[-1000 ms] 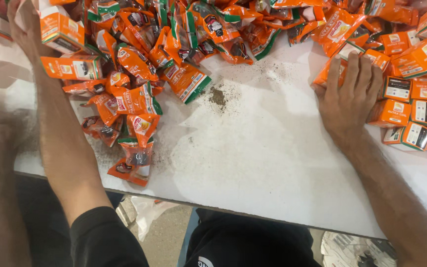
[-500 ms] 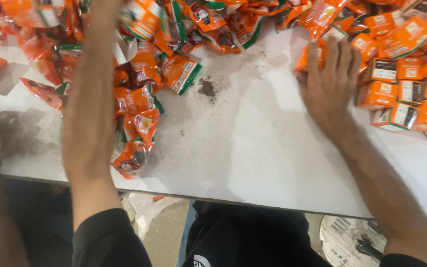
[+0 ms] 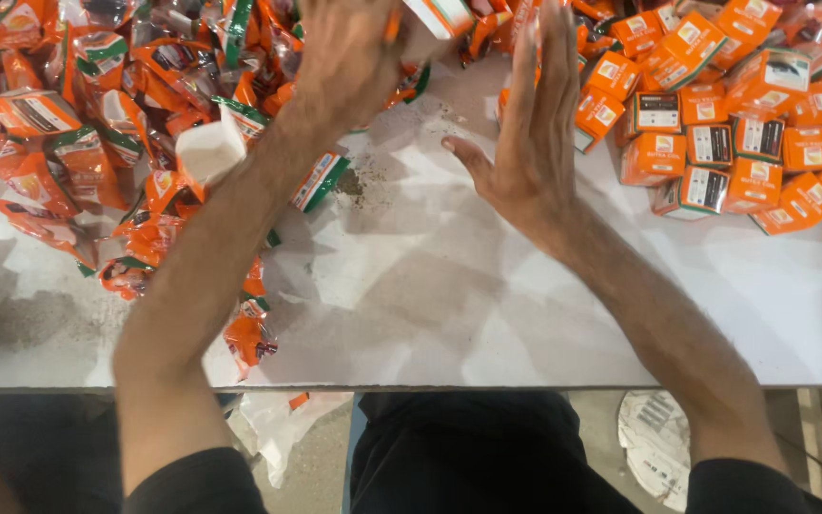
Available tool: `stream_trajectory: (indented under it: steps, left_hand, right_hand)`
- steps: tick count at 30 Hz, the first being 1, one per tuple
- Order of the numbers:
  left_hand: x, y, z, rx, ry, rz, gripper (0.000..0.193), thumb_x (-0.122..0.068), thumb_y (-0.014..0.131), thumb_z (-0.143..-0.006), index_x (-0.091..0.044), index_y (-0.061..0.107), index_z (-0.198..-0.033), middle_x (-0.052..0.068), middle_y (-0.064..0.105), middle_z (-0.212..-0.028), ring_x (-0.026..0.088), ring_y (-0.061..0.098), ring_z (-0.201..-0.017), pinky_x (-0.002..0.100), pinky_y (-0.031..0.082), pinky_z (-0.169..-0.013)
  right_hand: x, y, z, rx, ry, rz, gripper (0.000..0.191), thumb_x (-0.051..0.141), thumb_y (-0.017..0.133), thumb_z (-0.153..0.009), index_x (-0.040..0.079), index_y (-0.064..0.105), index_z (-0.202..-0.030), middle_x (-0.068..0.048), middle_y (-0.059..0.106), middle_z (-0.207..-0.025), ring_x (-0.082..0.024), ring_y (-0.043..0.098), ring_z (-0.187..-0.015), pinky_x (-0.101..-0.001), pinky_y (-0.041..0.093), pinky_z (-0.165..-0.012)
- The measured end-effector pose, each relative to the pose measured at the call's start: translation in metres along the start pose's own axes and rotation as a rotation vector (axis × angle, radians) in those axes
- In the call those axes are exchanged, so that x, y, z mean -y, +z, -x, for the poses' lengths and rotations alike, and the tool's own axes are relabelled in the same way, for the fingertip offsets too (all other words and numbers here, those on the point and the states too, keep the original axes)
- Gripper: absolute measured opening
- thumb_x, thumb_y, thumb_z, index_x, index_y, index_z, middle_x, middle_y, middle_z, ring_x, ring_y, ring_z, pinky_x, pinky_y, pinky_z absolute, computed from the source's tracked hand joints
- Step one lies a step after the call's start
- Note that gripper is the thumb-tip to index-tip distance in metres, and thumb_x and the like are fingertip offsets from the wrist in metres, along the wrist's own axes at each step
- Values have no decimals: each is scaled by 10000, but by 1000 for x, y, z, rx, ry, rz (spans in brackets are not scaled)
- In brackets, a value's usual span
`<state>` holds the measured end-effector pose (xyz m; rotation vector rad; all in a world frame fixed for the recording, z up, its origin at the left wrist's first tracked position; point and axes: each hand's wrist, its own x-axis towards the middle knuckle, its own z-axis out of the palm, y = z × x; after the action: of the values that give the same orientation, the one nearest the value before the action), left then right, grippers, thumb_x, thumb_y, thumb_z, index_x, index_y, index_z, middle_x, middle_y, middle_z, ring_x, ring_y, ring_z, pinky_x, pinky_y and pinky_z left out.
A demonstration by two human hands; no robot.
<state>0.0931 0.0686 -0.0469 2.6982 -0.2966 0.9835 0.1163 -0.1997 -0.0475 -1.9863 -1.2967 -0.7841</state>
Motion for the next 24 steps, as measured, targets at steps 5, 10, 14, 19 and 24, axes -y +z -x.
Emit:
stream_trajectory:
  steps: [5, 10, 14, 19, 24]
  left_hand:
    - [-82, -61, 7, 295, 179, 555, 341, -162, 660, -1070, 14, 552, -1342, 204, 533, -1440, 422, 478, -1386, 538, 357, -1181]
    - [-104, -123, 71, 409, -452, 170, 225, -244, 668, -1035, -39, 635, -1121, 110, 669, -1121, 289, 727, -980, 445, 608, -865]
    - [-90, -105, 123, 396, -423, -231, 328, -244, 706, -1006, 3, 595, -1191, 221, 624, -1168, 400, 674, -983, 508, 572, -819]
    - [-75, -48, 135, 469, -458, -444, 646, -365, 720, -935, 68, 532, -1376, 401, 502, -1405, 470, 555, -1154, 584, 481, -914]
    - [-99, -42, 108, 392, -113, -276, 665, -261, 722, -885, 49, 538, -1444, 341, 491, -1499, 489, 437, -1385, 554, 343, -1160]
  right_hand:
    - [-3, -9, 23, 293, 34, -422, 862, 244, 765, -1023, 52, 210, -1654, -179, 374, -1651, -397, 472, -1504, -494, 451, -1232]
    - [22, 2, 79, 344, 1184, -1316, 900, 7, 712, -858, 69, 220, -1610, -236, 489, -1302, -388, 538, -1021, -452, 453, -941]
    - [26, -13, 108, 432, 283, -551, 736, 146, 659, -1022, -46, 198, -1563, -264, 456, -1385, -424, 480, -1281, -487, 387, -1140]
    - [28, -19, 108, 415, 322, -579, 690, 246, 605, -1075, -49, 217, -1564, -270, 459, -1424, -415, 476, -1322, -490, 369, -1163]
    - [29, -22, 106, 426, 348, -608, 699, 281, 591, -1077, -57, 220, -1563, -265, 460, -1430, -412, 481, -1328, -486, 382, -1152]
